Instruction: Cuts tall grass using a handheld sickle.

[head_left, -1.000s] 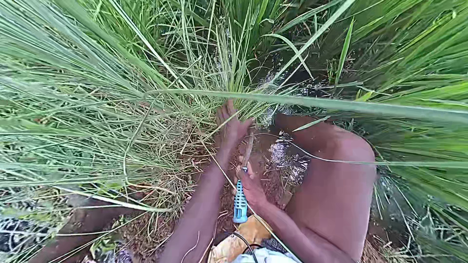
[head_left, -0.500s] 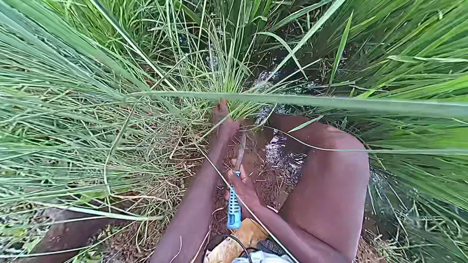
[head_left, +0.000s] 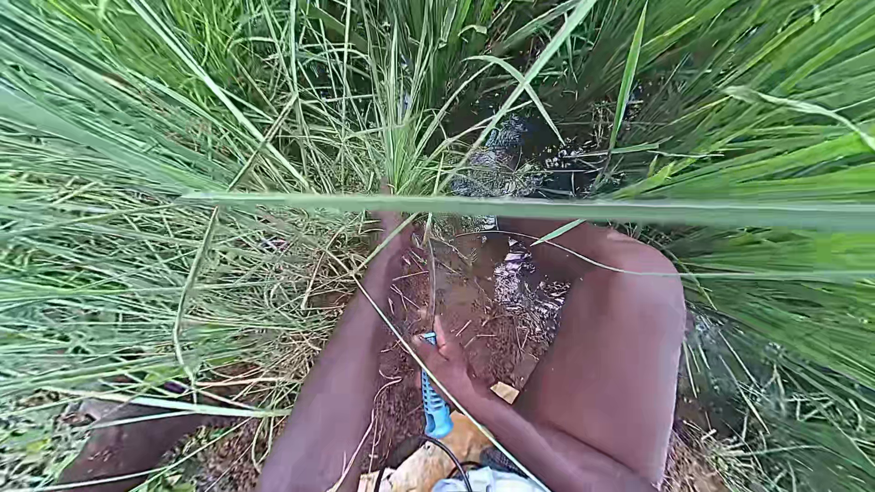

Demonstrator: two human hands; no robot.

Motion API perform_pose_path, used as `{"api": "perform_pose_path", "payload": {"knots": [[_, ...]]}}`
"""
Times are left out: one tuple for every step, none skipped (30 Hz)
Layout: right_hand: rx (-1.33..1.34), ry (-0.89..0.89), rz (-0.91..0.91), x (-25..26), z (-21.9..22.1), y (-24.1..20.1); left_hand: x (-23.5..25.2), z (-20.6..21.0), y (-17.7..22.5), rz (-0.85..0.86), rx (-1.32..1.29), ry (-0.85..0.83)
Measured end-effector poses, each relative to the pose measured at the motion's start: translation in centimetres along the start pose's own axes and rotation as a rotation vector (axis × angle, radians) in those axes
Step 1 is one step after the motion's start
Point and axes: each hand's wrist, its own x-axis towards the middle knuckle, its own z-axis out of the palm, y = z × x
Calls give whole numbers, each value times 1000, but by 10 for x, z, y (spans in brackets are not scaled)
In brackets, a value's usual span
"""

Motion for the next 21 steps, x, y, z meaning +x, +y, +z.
{"api": "perform_pose_path", "payload": {"knots": [[-12,-4,8,0,0,-2,-4,1,-3,34,-17,76],[-6,-1,15,-1,1,-3,-9,2,-8,86,18,128],[22,16,23,-2,1,-4,-14,1,-14,125,66,125],[70,43,30,-3,2,-5,-20,2,-16,117,130,116],[133,79,26,-5,3,-6,-26,1,-17,77,191,95],[202,117,9,-5,4,-6,-32,0,-17,50,216,75],[275,151,-8,-5,4,-6,-36,0,-16,40,205,74],[336,183,-20,-5,2,-7,-37,1,-18,51,182,84],[384,216,-33,-5,0,-7,-36,6,-22,72,174,114],[423,243,-31,-5,-1,-8,-36,10,-27,109,164,120],[455,265,-15,-5,-3,-9,-35,16,-32,150,181,123],[481,280,10,-5,-3,-10,-37,19,-32,153,221,97],[502,282,37,-4,-3,-11,-38,21,-31,157,235,74],[521,274,67,-4,-3,-11,-41,22,-29,158,240,58],[534,265,91,-3,-2,-10,-45,22,-25,145,241,39],[540,260,103,-3,-2,-8,-48,22,-22,129,236,18],[536,261,111,-2,-1,-8,-50,23,-19,133,231,13],[527,269,119,-1,0,-7,-54,22,-15,139,230,-4],[506,276,131,1,0,-9,-57,19,-8,154,242,-24],[480,281,153,3,2,-10,-61,16,-2,158,266,-48],[465,286,176,4,3,-10,-63,15,0,154,273,-68]]}}
